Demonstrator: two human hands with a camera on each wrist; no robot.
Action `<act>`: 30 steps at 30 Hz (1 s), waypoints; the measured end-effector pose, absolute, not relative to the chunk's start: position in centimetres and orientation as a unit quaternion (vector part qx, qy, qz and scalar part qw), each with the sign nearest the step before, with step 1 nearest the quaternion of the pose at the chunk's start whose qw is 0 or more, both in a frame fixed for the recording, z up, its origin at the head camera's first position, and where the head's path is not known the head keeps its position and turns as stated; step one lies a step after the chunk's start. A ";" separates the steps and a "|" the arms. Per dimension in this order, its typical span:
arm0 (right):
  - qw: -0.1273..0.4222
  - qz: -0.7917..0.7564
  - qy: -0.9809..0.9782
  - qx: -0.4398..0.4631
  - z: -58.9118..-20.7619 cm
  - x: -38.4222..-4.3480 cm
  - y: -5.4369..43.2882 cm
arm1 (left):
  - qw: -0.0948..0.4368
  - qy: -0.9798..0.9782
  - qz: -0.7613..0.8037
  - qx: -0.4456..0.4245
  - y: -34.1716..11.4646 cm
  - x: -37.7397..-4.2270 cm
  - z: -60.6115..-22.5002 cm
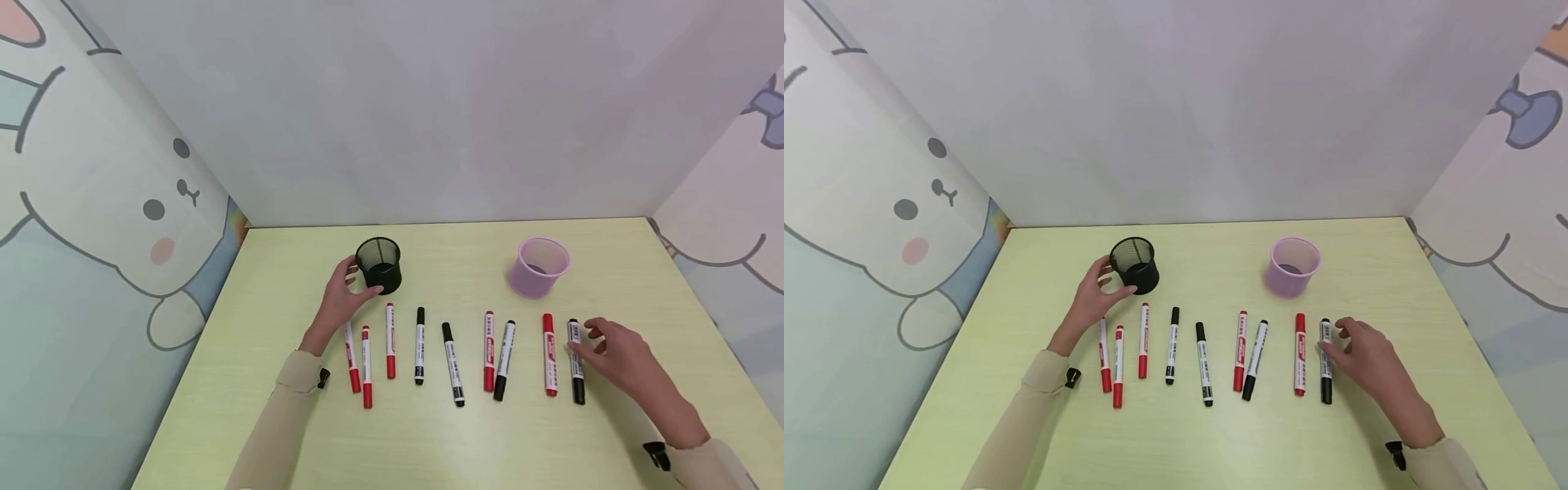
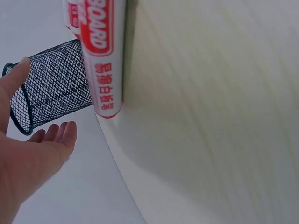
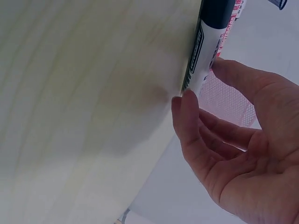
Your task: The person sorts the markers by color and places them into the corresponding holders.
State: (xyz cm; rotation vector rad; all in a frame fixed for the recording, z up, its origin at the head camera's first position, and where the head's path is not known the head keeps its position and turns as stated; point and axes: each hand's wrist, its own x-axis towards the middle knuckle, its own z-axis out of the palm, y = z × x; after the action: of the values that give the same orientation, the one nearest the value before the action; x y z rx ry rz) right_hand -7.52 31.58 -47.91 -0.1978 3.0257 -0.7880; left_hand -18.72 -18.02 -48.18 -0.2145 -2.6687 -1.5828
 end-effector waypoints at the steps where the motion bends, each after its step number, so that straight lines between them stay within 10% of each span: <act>1: 0.012 -0.250 0.966 -0.059 -47.9 -7.5 31.5 | 0.012 -0.857 -0.511 -0.067 -18.0 -18.8 -48.1; 30: 0.082 -0.269 0.960 -0.011 -47.7 -7.7 30.6 | -0.005 -0.849 -0.526 -0.059 -16.7 -20.0 -47.9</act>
State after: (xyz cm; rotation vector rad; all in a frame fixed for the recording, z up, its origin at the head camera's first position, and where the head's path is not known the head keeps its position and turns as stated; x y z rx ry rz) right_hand -7.65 30.63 -47.71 -0.0332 2.8676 -0.8023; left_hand -20.01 -16.71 -47.88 -0.1864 -2.6755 -1.6570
